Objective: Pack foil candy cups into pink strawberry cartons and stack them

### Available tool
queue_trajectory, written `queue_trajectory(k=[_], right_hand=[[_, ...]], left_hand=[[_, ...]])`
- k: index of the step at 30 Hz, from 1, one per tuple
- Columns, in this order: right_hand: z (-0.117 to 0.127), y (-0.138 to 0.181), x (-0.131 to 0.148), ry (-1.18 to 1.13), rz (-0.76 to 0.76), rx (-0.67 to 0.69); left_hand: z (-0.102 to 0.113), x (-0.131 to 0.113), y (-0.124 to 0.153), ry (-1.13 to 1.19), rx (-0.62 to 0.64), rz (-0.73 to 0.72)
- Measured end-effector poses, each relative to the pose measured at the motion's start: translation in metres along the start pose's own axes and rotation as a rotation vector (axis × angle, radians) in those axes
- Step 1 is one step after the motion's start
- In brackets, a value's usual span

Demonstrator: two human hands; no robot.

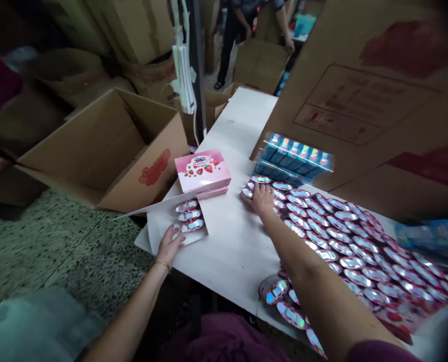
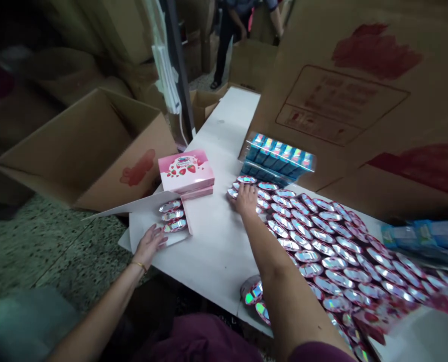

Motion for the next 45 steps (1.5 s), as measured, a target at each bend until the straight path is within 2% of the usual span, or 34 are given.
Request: queue_trajectory(k=[3, 6, 8, 10, 12, 15, 18, 20, 22, 24, 27, 31, 36, 39, 41, 42, 43, 45], right_hand=[[-0.002, 0.003, 0.027, -0.006, 0.152, -0.053], [-0.008, 0.003, 0.045, -0.061, 0.286, 0.013], [-0.007, 0.003, 0.046, -0.108, 0.301, 0.059], [0.009, 0.009, 0.046, -0.201, 0.306, 0.041], [0.039, 0.03, 0.062, -0.358, 0.407, 0.008], [0.085, 0.081, 0.124, -0.6, 0.72, 0.064], [0.107, 0.119, 0.211, -0.661, 0.962, 0.17], [0.101, 0.121, 0.265, -0.583, 1.006, 0.193], [0.085, 0.11, 0.308, -0.464, 0.991, 0.214], [0.067, 0.099, 0.336, -0.36, 0.988, 0.241], [0.053, 0.092, 0.358, -0.277, 1.028, 0.247], [0.047, 0.089, 0.365, -0.28, 1.034, 0.222], [0.026, 0.093, 0.367, -0.283, 0.992, 0.257], [0.026, 0.094, 0.348, -0.319, 0.972, 0.162], [0.032, 0.083, 0.309, -0.364, 0.899, 0.092], [0.035, 0.072, 0.278, -0.383, 0.816, 0.062], [0.037, 0.056, 0.239, -0.392, 0.713, 0.032], [0.036, 0.018, 0.145, -0.337, 0.407, -0.03]], left_hand=[[0.013, -0.008, 0.001, -0.122, -0.038, -0.114], [0.022, -0.018, 0.005, -0.292, -0.06, -0.253], [0.026, -0.026, 0.013, -0.403, -0.08, -0.348], [0.033, -0.035, 0.024, -0.477, -0.112, -0.416], [0.041, -0.044, 0.033, -0.523, -0.143, -0.469], [0.062, -0.06, 0.039, -0.595, -0.266, -0.552], [0.087, -0.066, 0.032, -0.662, -0.431, -0.561], [0.096, -0.056, 0.019, -0.643, -0.418, -0.499], [0.097, -0.039, 0.007, -0.598, -0.334, -0.432], [0.095, -0.024, 0.001, -0.571, -0.266, -0.389], [0.094, -0.01, -0.001, -0.568, -0.221, -0.326], [0.094, -0.012, 0.0, -0.577, -0.213, -0.362], [0.093, -0.013, -0.001, -0.57, -0.162, -0.391], [0.091, -0.024, 0.001, -0.691, -0.185, -0.447], [0.086, -0.044, 0.007, -0.833, -0.255, -0.581], [0.082, -0.056, 0.01, -0.912, -0.288, -0.648], [0.077, -0.066, 0.012, -0.991, -0.308, -0.699], [0.063, -0.08, 0.009, -1.145, -0.303, -0.742]])
Point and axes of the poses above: each hand's wrist, its own y-axis away from the middle knuckle, its own z-axis out of the back of the hand, x = y × z, the point moved 9 cm from there along -y, towards the middle knuckle, and after that the axes turned 3 degrees about -y, right-handed, at the moved point
